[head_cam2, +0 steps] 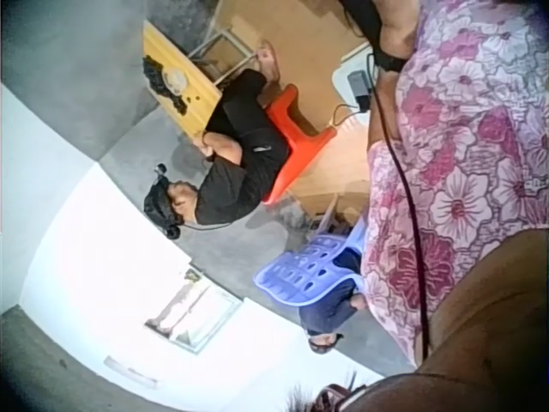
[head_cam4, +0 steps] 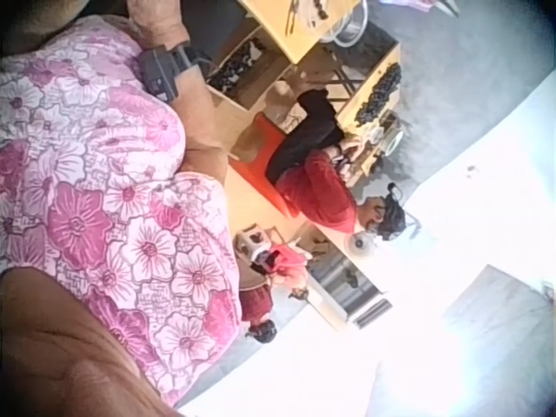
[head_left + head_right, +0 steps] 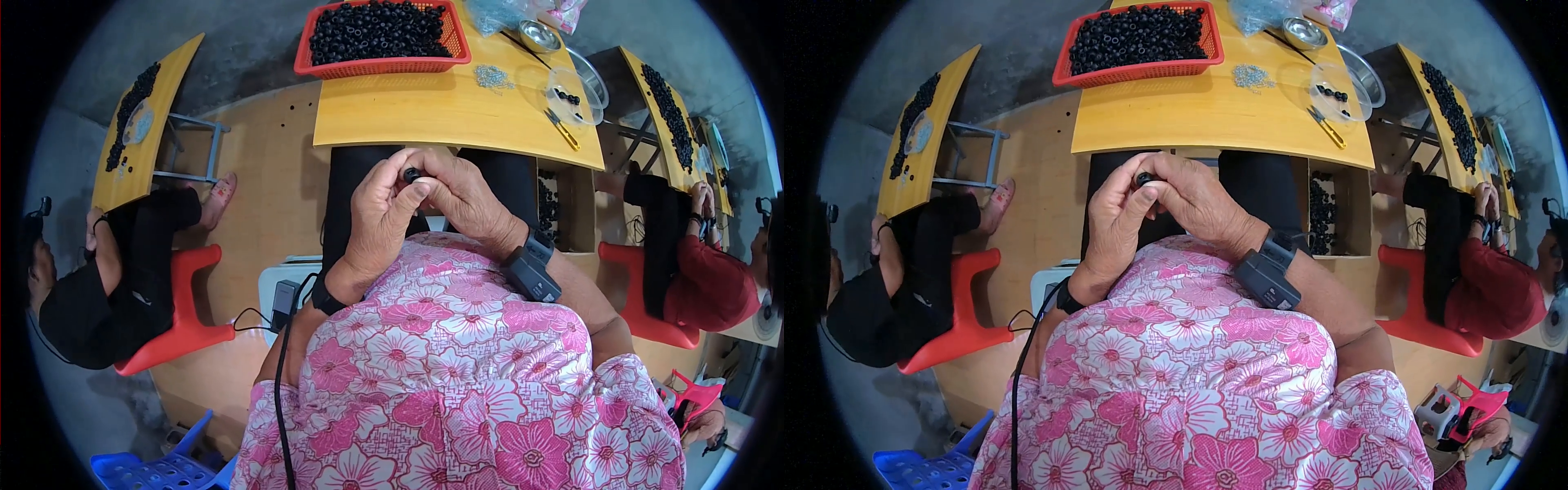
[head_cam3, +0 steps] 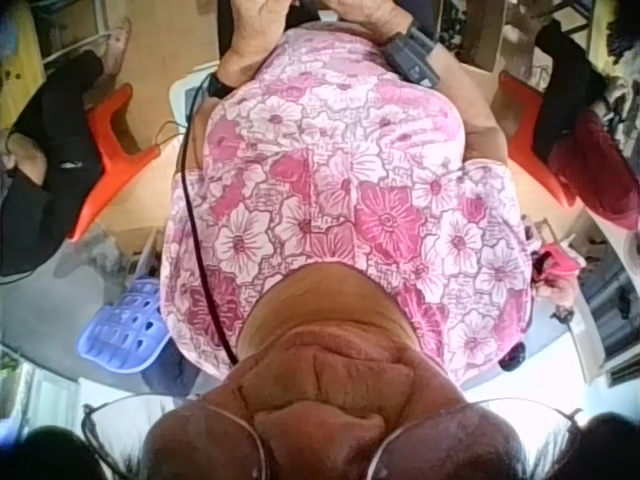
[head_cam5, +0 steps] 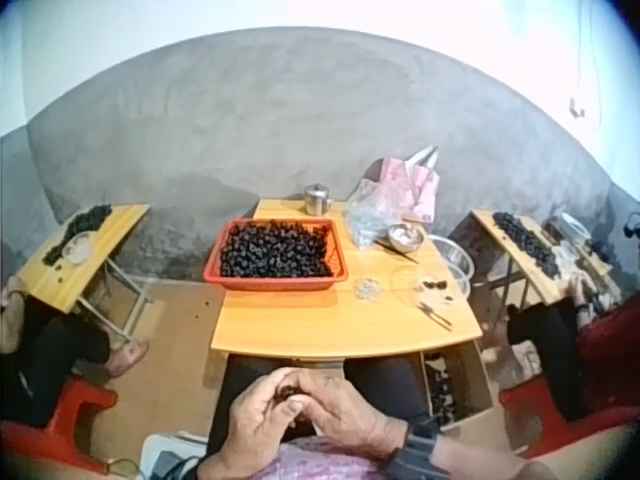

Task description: Assembling small black plastic components by inserting metal pins and combining pieces.

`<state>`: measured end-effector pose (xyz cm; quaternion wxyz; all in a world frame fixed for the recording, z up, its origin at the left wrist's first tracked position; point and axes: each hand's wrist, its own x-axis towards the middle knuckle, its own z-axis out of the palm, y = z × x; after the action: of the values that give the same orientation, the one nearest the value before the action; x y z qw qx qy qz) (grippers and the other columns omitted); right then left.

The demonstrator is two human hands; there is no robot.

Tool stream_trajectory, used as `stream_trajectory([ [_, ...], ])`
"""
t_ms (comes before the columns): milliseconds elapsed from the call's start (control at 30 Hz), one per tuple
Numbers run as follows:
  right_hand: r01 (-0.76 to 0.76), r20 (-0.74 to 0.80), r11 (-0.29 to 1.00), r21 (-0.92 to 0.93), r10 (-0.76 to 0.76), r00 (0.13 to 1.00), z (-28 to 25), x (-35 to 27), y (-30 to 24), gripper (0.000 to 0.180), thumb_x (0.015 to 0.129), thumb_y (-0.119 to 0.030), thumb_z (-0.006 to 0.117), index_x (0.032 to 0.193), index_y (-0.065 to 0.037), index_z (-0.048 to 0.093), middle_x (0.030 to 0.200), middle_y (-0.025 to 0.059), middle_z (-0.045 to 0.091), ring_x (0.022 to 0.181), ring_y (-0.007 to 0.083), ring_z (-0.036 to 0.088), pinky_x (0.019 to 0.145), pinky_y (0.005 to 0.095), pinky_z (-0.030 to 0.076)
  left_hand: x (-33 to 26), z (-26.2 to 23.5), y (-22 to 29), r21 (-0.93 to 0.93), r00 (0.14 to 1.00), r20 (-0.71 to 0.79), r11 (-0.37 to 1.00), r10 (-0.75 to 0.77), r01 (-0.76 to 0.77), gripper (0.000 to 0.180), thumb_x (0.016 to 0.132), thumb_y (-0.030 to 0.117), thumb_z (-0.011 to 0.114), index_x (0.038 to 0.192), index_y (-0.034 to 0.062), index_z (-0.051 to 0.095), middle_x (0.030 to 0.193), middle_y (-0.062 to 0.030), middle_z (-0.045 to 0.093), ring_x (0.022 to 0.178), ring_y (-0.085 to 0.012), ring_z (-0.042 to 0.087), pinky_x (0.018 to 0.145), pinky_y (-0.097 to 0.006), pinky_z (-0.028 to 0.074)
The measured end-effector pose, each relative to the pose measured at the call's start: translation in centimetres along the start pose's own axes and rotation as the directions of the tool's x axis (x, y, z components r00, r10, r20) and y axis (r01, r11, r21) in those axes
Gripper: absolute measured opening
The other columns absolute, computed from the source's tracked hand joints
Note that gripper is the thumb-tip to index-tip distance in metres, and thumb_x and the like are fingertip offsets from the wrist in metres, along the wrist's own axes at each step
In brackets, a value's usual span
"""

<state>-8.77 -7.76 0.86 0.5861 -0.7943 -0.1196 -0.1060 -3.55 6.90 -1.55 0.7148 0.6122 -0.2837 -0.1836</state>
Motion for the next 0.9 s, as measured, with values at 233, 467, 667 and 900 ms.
stream_trajectory([
  [233,0.053,-0.031,0.993,-0.110,-0.057,0.998,0.0,-0.2,0.0,0.025,0.096,-0.025,0.048,0.101,0.000,0.052,0.080,0.0093,0.053,0.068,0.0169,0.058,0.063,0.0285,0.048,-0.2,0.1,0.8,-0.028,0.998,0.035,0.999,-0.045,0.046,0.043,0.091,0.021,0.061,0.124,-0.0021,0.050,0.100,-0.0058,0.054,0.082,-0.0078,0.051,0.066,-0.020,0.045],
  [467,0.076,-0.020,0.989,-0.126,-0.079,0.997,0.7,-0.2,-0.7,0.027,0.098,-0.026,0.044,0.105,0.000,0.050,0.083,0.0104,0.052,0.067,0.0179,0.059,0.062,0.0292,0.049,-0.5,0.2,0.4,0.138,0.996,0.009,0.986,0.091,-0.091,0.045,0.094,0.031,0.054,0.125,-0.0009,0.049,0.085,-0.0008,0.051,0.064,-0.0050,0.043,0.055,-0.019,0.037],
  [667,0.024,-0.024,0.998,-0.051,-0.025,0.999,0.6,0.0,-0.4,0.026,0.098,-0.024,0.044,0.105,0.001,0.050,0.081,0.0102,0.053,0.064,0.0163,0.058,0.060,0.0285,0.049,-0.1,0.4,0.2,0.135,0.997,-0.045,0.990,0.056,-0.049,0.038,0.092,0.023,0.055,0.118,-0.0033,0.051,0.097,-0.0126,0.059,0.085,-0.0178,0.056,0.078,-0.029,0.046],
  [900,-0.290,0.071,0.882,0.370,0.284,0.956,-1.3,-0.2,0.3,0.018,0.095,-0.018,0.047,0.103,-0.003,0.055,0.076,0.0021,0.058,0.062,0.0062,0.053,0.055,0.0208,0.045,0.2,0.7,0.9,-0.104,0.998,0.015,0.992,-0.066,0.067,0.049,0.097,0.025,0.048,0.138,-0.0003,0.037,0.083,0.0022,0.049,0.064,-0.0036,0.042,0.058,-0.017,0.037],
])
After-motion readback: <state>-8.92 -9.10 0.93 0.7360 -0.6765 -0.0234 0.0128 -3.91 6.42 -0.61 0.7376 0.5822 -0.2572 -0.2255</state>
